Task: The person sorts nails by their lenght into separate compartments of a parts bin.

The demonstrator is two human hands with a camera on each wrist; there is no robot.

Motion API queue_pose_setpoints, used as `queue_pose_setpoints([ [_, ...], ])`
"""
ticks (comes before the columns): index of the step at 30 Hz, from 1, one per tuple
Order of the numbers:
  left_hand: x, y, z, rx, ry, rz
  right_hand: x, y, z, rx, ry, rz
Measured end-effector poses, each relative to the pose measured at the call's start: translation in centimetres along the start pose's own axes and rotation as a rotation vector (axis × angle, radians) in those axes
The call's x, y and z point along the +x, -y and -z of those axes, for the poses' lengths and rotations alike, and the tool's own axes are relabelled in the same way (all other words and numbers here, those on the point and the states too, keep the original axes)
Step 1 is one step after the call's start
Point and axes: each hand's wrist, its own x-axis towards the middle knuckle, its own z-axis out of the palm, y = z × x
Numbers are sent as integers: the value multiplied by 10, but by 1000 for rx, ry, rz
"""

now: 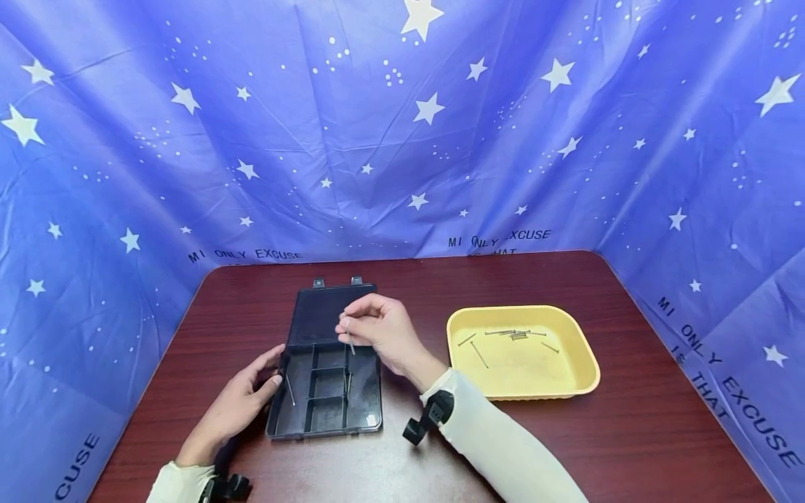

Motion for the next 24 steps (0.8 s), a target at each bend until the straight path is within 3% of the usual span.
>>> queue_pose_setpoints([
  [5, 2, 2, 1, -67, 13, 0, 6, -28, -22, -1, -44, -69],
  [13, 3, -1, 3, -59, 26, 8, 0, -66, -47, -97, -144, -160],
  [24, 3, -1, 2, -69, 46, -12, -1, -81, -64, -269, -238, -185],
])
